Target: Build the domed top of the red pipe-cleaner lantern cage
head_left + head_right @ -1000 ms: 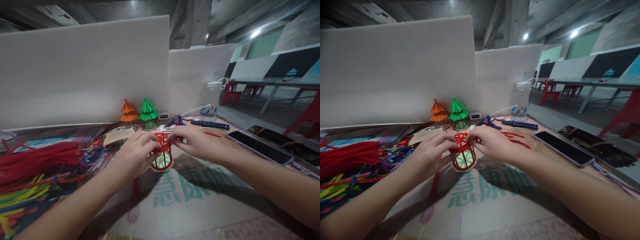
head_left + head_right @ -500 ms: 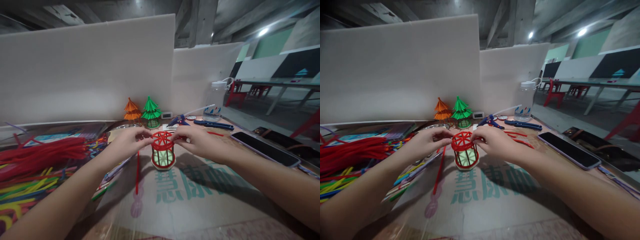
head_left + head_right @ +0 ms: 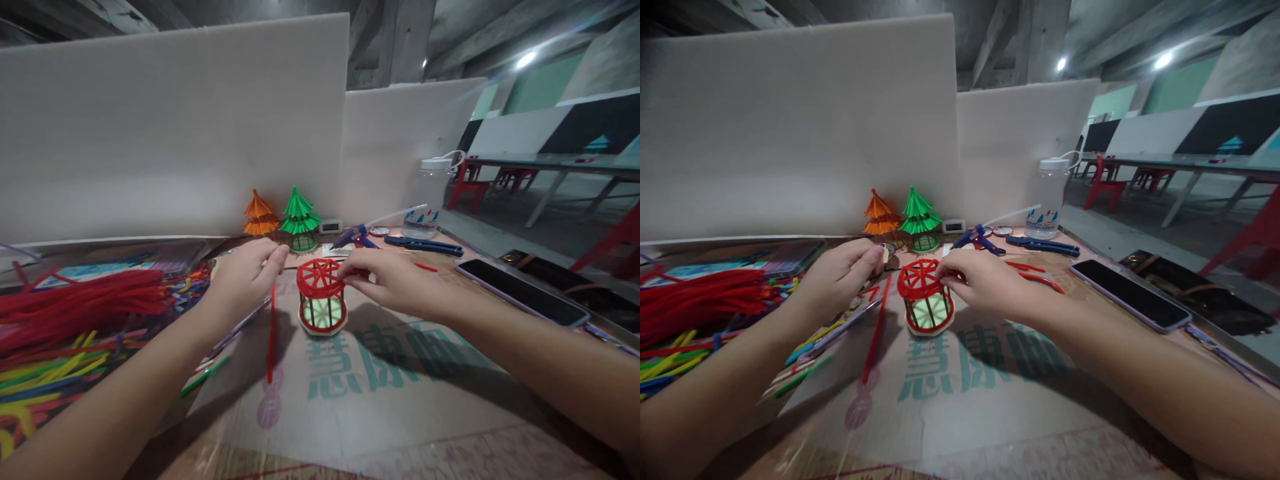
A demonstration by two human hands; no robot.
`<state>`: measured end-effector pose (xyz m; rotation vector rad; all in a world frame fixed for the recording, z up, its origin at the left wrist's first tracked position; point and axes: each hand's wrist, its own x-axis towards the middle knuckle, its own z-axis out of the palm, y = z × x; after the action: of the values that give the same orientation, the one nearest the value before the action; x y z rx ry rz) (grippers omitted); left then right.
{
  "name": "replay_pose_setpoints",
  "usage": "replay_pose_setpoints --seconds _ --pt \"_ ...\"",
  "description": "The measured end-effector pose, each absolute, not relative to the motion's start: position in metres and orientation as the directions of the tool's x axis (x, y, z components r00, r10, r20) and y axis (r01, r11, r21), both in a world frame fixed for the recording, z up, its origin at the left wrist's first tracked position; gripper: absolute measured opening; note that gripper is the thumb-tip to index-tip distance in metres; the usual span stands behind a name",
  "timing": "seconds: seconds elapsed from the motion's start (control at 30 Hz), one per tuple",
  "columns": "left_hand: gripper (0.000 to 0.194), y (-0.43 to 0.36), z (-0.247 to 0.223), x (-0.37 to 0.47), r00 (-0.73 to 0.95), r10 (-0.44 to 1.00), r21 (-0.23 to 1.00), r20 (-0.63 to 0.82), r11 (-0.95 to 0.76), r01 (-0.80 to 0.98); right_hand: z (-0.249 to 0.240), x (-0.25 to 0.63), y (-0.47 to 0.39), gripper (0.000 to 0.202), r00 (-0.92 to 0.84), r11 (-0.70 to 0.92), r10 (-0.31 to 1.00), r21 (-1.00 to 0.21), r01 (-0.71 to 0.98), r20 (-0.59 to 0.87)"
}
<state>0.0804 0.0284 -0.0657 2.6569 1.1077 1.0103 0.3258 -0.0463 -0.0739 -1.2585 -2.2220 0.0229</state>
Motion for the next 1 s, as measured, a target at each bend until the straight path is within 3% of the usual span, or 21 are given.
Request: replay_pose_setpoints --seconds 0.13,0.27,0.47,0.53,0.77,1.0 --pt "0.018 0.021 -0.065 0.081 0.560 0.585 0.316 0.586 -0.802 0.507 -0.073 0.325 -0.049 0.017 -0.393 0.555 0.797 -0.299 0.777 0.458" --pt "0.020 0.009 -0.068 0.088 0.695 0.513 0.340 0.504 -0.858 0.386 -0.071 0.324 -0.054 0.017 -0.427 0.567 0.787 -0.251 0.784 0.444" --pt "0.029 -0.005 -0.075 0.096 0.766 0.411 0.070 0.494 -0.897 0.436 -0.073 0.319 -0.059 0.014 -0.517 0.637 0.705 -0.113 0.763 0.486" --pt "0.031 -0.006 -0.076 0.097 0.791 0.396 0.043 0.466 -0.903 0.427 -0.073 0.318 -0.061 0.014 -0.532 0.650 0.684 -0.084 0.756 0.499" --pt "0.035 -0.002 -0.079 0.100 0.763 0.475 0.350 0.439 -0.872 0.341 -0.072 0.318 -0.062 0.017 -0.540 0.652 0.674 -0.061 0.756 0.504" --pt "0.027 0.001 -0.082 0.103 0.710 0.536 0.451 0.457 -0.828 0.334 -0.074 0.319 -0.060 0.018 -0.537 0.649 0.679 -0.067 0.758 0.500"
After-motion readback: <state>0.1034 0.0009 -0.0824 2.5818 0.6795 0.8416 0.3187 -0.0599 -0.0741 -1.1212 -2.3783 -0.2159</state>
